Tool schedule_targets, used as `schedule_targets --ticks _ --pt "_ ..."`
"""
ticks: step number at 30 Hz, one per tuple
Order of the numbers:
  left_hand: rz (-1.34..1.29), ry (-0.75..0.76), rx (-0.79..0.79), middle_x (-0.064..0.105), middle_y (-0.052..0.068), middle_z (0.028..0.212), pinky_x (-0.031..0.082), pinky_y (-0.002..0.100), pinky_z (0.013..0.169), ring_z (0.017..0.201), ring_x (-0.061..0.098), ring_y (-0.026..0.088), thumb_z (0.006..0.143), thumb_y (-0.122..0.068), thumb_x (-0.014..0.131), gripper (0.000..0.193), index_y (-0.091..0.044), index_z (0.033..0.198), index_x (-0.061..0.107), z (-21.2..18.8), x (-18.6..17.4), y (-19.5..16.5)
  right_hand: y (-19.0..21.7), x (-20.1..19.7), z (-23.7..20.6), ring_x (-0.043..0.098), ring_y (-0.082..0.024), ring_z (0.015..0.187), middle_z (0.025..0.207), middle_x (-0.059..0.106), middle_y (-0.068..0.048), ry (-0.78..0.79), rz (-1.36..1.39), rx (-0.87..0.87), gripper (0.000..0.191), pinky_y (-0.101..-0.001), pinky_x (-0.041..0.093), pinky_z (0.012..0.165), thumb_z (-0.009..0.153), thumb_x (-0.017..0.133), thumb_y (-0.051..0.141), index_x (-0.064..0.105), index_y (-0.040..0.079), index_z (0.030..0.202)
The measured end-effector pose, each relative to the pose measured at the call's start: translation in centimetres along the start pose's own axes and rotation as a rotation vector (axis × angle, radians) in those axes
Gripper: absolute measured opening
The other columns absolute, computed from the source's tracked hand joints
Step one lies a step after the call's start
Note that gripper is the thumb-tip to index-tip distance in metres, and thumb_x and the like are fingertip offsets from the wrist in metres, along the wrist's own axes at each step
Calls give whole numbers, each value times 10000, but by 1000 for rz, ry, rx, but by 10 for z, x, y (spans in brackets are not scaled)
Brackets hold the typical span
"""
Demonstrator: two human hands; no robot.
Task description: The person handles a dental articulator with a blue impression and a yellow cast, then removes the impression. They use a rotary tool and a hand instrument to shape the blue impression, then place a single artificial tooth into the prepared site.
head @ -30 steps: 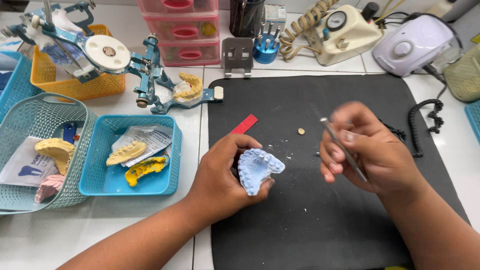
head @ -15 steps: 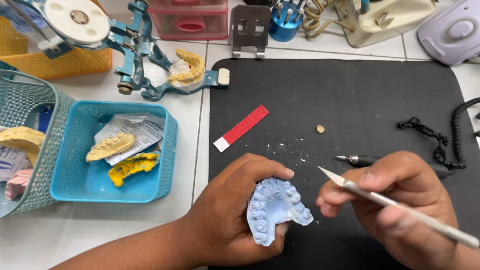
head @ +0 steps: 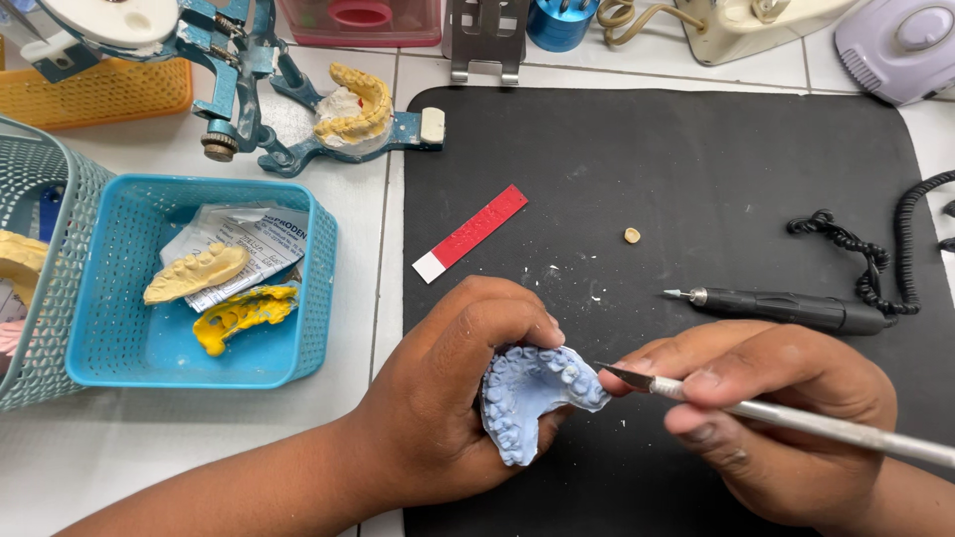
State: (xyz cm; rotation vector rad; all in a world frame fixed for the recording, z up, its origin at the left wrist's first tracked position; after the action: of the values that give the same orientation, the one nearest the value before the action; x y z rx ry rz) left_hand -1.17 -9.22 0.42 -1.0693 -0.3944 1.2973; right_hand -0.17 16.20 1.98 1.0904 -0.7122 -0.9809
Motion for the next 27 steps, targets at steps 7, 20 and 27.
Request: schedule_targets --ticks 7,20,27 --pt "31 -8 -24 657 103 1163 606 273 867 1042 713 197 866 -114 837 546 -69 1331 553 1 -5 -3 0 -1 0 763 -301 1115 1138 718 -188 42 -3 -8 208 -555 586 1054 957 704 -33 663 40 1148" --pt "56 -13 -67 669 97 1133 617 275 835 1015 726 186 886 -218 865 518 -62 1282 568 -4 -1 0 18 13 5 767 -300 1137 1145 750 -98 173 -476 -31 301 -390 608 936 849 796 55 661 151 1100" --pt "67 -29 -58 663 105 1151 615 258 808 980 723 176 893 -221 854 528 -58 1297 556 -4 -1 0 29 27 9 771 -253 1093 1156 732 -106 160 -680 -119 254 -345 612 876 827 781 52 654 114 1039"
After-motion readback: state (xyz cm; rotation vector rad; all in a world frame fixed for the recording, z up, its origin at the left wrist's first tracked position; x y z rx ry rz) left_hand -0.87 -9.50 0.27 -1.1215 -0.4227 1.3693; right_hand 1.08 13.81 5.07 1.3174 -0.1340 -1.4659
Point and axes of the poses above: each hand's wrist, its own z-axis towards the middle knuckle, its own x-axis out of the palm, y = z × x, the point moved 2 cm from there along z, towards the middle knuckle
